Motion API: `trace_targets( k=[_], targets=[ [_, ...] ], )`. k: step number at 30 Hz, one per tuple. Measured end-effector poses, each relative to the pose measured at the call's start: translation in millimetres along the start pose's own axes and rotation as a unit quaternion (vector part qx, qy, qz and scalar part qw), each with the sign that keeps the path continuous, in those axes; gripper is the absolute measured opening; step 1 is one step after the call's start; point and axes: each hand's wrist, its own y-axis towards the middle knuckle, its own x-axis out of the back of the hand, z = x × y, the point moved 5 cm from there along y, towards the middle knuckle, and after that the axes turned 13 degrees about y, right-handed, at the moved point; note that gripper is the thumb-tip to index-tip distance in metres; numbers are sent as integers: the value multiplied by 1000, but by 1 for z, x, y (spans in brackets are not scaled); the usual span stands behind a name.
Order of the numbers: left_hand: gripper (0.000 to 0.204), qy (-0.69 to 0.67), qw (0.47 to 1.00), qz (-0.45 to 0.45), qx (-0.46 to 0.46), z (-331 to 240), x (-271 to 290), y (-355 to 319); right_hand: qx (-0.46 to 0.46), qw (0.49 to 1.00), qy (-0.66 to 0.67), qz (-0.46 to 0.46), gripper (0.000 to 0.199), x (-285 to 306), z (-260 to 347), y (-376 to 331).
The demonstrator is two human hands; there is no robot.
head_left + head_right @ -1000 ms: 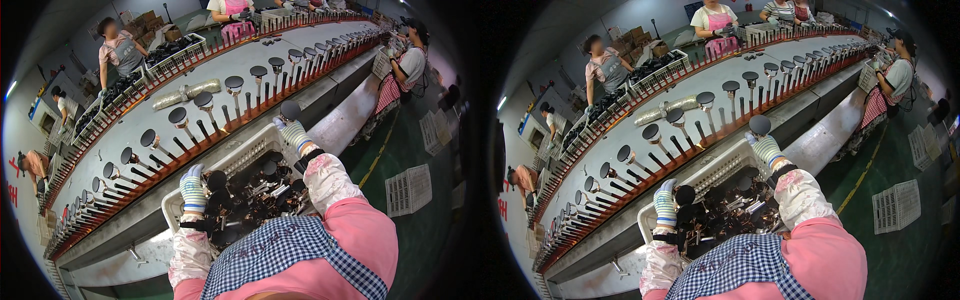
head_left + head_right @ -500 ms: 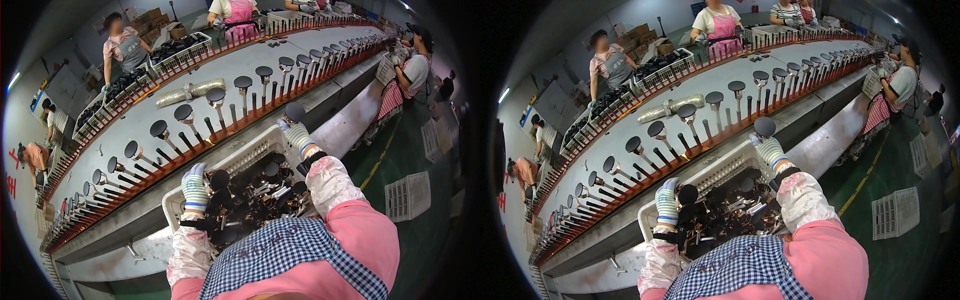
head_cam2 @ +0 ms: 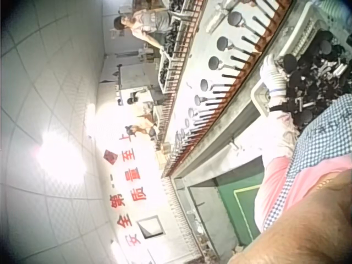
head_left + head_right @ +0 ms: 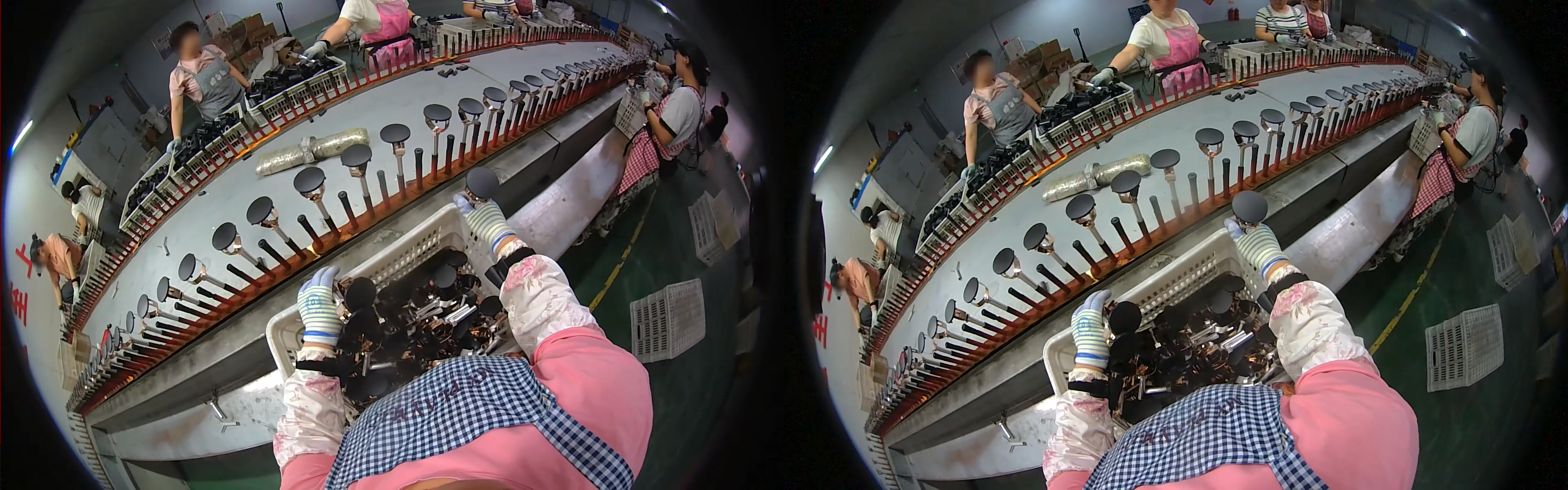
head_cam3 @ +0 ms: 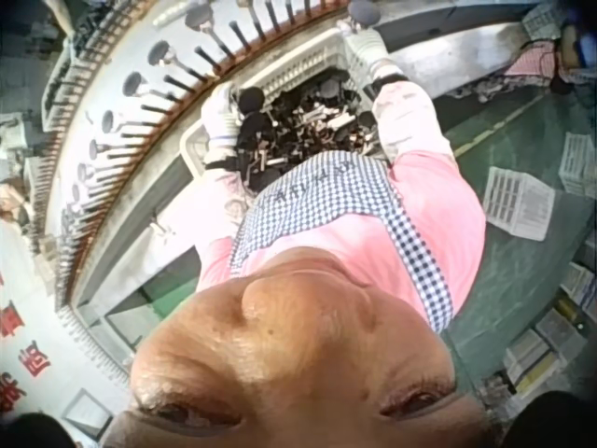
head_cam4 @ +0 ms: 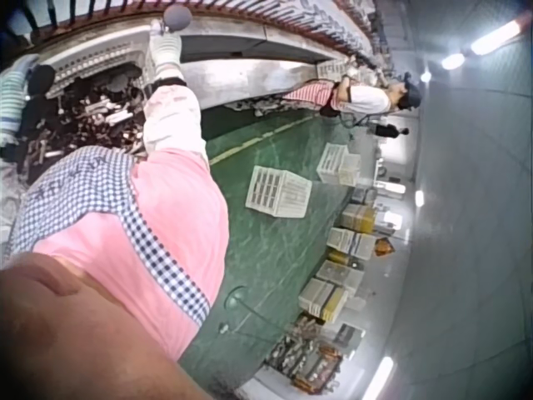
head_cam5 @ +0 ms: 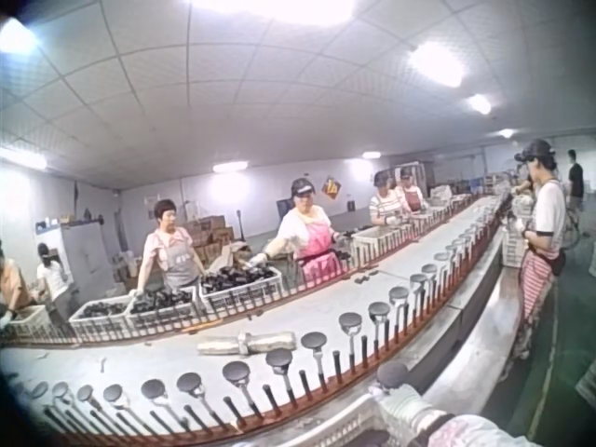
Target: Picking flashlight components from a bin and placing them onto an assembly line conveyor.
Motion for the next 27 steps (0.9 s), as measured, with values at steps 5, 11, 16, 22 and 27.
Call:
trace_targets(
  k=[5, 11, 16, 22, 27],
  targets=[
    [39, 0, 1000, -18, -9, -22, -8, 12, -13, 1000, 15, 2, 53, 23, -3, 9],
    [39, -2, 1000, -20, -7, -56, -16, 31, -10, 1000, 22, 1, 57, 56, -19, 27],
    [39, -3, 1000, -21, -8, -76, -26, 44, -12, 1000, 7, 2, 58, 79, -24, 39],
    [40, -10, 1000, -13, -4, -100, -41, 60, -4, 1000, 13, 9, 58, 105, -43, 58],
    [44, -9, 1000, -18, -5, -124, -49, 74, 0, 1000, 0, 1, 59, 129, -54, 72]
  ],
)
